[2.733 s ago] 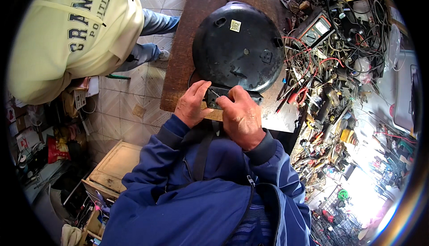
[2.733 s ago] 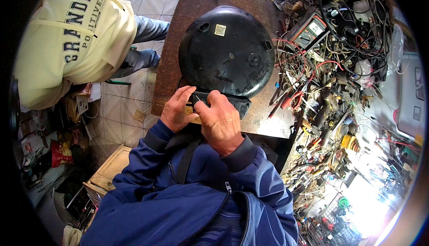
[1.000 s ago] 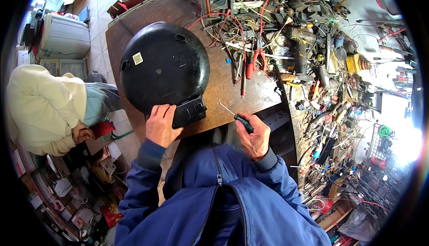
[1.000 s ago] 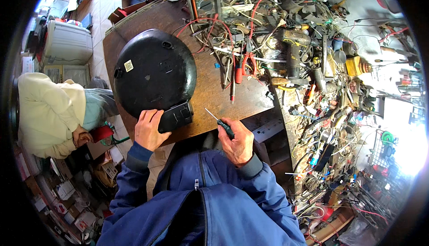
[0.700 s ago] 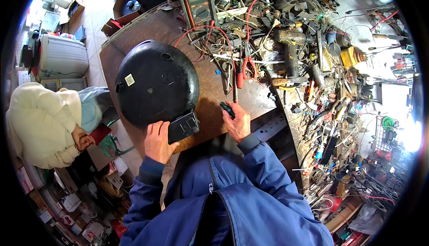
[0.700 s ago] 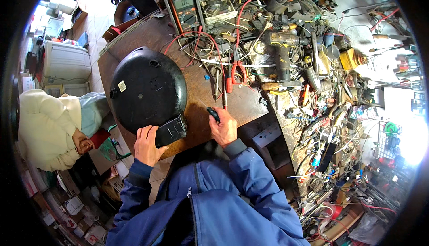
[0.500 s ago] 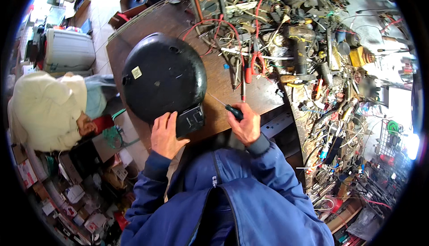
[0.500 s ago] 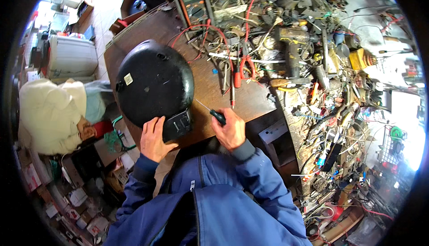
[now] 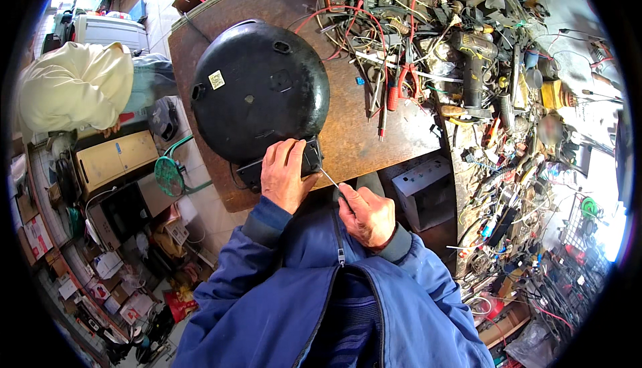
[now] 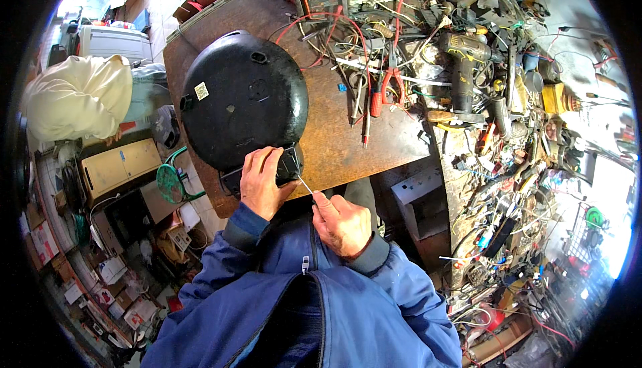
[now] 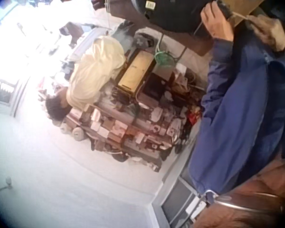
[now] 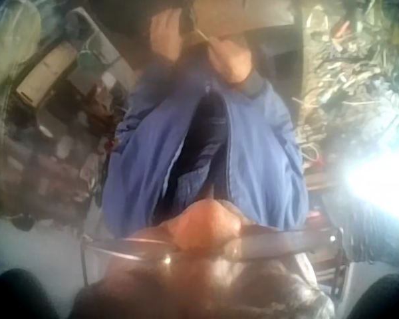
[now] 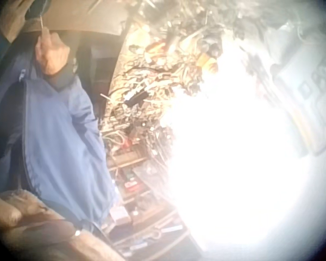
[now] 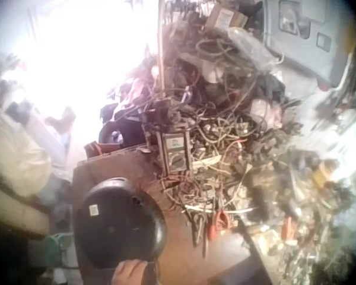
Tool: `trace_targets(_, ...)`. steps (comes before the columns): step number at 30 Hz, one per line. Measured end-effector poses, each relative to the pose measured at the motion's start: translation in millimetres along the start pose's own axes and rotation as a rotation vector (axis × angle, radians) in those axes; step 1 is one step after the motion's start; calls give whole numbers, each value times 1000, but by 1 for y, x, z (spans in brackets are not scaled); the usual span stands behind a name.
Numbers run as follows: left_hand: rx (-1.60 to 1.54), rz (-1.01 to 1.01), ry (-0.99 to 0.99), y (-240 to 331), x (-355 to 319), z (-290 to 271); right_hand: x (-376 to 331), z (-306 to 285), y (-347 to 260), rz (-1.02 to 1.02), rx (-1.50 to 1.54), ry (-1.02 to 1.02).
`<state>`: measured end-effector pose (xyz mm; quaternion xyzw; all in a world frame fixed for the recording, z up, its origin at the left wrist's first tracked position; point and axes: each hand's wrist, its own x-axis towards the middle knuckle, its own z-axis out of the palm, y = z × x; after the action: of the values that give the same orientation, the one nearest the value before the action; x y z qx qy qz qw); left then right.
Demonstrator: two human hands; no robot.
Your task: The person handles a black appliance, placing it on a workbench and removing a small cover. They then pick up a round gold-colored appliance, flip it over, and use a screwdriver to remove screws from the bottom cover. The person removes the cover to expose the internal wiring.
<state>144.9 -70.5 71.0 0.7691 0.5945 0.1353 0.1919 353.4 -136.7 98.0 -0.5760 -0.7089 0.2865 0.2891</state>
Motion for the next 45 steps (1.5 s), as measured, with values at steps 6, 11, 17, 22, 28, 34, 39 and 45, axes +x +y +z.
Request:
trace_targets(6,3,-20,-18,2,1,-2,2,-1,-3,-17,-28,-3)
trace_targets(11,12,-15,-7,-1,0,0,2,-2,-5,-25,-21,2)
trace_targets(17,13,-10,-2,-2,0,0,2,0,-5,-18,-35,-6)
trace_targets(22,12,-16,-2,-2,0,1,2,0,-5,-9,-41,-5)
trace_targets(28,23,-28,4,-2,0,4,4,-3,-1,-154,-77,-63)
trace_targets(34,-3,-15,27,-4,1,8,12,10,-38,-254,-556,-211)
trace_targets(39,-11,9,55,-5,0,8,23,19,-55,-286,-614,-210)
trace_targets(45,-20,10,65,-4,-1,8,50,-1,-41,-72,-240,-237)
